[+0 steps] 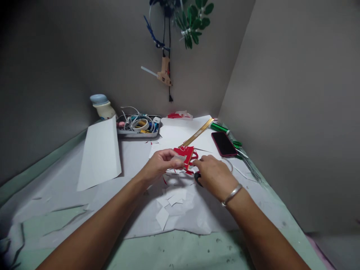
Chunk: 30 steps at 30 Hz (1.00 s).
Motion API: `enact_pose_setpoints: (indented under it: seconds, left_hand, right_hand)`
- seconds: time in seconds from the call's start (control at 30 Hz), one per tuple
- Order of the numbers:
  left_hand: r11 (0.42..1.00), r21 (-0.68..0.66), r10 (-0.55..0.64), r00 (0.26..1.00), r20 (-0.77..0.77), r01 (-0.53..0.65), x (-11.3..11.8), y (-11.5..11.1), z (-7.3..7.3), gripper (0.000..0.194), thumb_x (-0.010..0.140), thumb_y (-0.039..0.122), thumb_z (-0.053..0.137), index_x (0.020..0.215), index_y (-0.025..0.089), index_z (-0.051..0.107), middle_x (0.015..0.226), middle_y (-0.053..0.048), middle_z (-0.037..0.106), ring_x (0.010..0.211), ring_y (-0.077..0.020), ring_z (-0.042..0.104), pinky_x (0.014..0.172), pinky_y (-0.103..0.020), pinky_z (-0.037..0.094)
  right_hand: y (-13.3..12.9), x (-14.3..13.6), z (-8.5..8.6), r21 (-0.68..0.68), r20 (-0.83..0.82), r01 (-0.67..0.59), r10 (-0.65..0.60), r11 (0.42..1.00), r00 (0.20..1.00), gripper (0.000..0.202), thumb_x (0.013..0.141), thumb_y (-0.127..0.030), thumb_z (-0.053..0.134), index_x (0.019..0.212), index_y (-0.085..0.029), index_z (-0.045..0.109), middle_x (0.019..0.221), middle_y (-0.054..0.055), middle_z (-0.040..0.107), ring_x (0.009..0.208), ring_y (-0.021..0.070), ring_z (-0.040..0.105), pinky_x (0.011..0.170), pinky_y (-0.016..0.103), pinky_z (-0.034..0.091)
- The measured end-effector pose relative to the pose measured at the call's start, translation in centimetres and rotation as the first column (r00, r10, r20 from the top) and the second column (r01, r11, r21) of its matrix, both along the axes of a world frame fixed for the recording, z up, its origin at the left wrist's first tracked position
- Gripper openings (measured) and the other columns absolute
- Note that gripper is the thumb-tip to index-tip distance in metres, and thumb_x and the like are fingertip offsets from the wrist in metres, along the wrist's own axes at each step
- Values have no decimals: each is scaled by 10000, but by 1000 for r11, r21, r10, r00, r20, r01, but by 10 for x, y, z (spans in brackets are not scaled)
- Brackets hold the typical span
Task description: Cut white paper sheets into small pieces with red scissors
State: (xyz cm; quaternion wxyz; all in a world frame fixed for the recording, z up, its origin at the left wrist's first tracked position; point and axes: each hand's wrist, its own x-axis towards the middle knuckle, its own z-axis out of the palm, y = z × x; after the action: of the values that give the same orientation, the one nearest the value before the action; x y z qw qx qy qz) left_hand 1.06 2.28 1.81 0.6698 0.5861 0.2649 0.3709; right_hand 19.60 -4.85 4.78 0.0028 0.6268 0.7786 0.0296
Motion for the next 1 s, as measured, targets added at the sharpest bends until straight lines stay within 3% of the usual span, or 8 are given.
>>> enact_pose_setpoints:
  seconds: [0.07, 0.13, 0.2, 0.27, 0.3, 0.4, 0.67, 1.0]
  left_hand:
    - [1000, -6, 2, 1000, -4, -2, 3, -2, -2, 231, 638, 290, 766, 767, 145, 641, 760, -46, 690, 685, -144, 622, 682, -286, 461]
    - [998, -27, 59, 998, -20, -60, 3, 0, -3, 223, 638, 281, 767, 763, 142, 646, 750, -49, 691, 685, -145, 625, 691, -287, 466]
    - [993, -59, 105, 994, -31, -106, 1, 2, -3, 209, 641, 266, 766, 763, 141, 652, 755, -49, 694, 692, -143, 627, 707, -290, 471]
    - [991, -79, 110, 993, -36, -113, -1, 4, -1, 196, 645, 256, 763, 761, 139, 657, 769, -52, 696, 701, -142, 627, 719, -292, 475]
    - [991, -79, 105, 994, -40, -108, -2, 4, 0, 192, 644, 253, 763, 761, 139, 661, 770, -53, 696, 699, -139, 625, 718, -291, 475]
    - [993, -58, 96, 993, -71, -100, -5, 5, 2, 184, 648, 254, 763, 761, 144, 669, 747, -44, 690, 674, -126, 612, 700, -282, 471]
    - [998, -18, 61, 989, -131, -64, -9, 8, -2, 165, 667, 264, 746, 747, 155, 650, 727, -31, 684, 644, -114, 601, 652, -264, 457]
    - [1000, -2, 17, 985, -170, -18, -11, 9, -1, 160, 670, 255, 737, 746, 165, 629, 665, -5, 659, 563, -87, 547, 544, -221, 386]
  right_hand:
    - [4, -2, -3, 70, 30, 43, -45, 997, 999, 461, 731, -197, 635, 1183, -259, 570, 993, 80, 624, 949, 249, 574, 732, 306, 429]
    - [7, 4, 0, 137, 47, 199, -207, 970, 977, 466, 741, -206, 626, 1203, -197, 565, 991, 126, 625, 957, 280, 571, 737, 330, 433]
    - [10, 17, 7, 70, 12, 313, -314, 947, 949, 452, 744, -260, 633, 1181, -154, 590, 1001, 159, 631, 947, 301, 579, 714, 337, 445]
    - [10, 30, 16, -124, -232, 227, -251, 966, 940, 477, 772, -417, 612, 1205, -219, 581, 975, 91, 669, 841, 240, 617, 677, 299, 460]
    - [9, 35, 21, -209, -372, 123, -195, 970, 908, 495, 772, -486, 599, 1209, -253, 579, 995, 56, 678, 837, 215, 622, 683, 276, 468]
    - [6, 41, 30, -226, -534, -25, -102, 974, 839, 475, 737, -551, 612, 1131, -285, 634, 978, 8, 693, 821, 194, 621, 679, 254, 465]
    - [-1, 31, 30, -197, -460, -67, -32, 978, 887, 390, 739, -428, 637, 1113, -320, 662, 749, -31, 686, 618, 134, 564, 546, 225, 396]
    - [-5, 26, 31, -180, -431, -76, -9, 981, 902, 314, 740, -415, 634, 1028, -305, 690, 750, -17, 686, 600, 138, 550, 543, 238, 393]
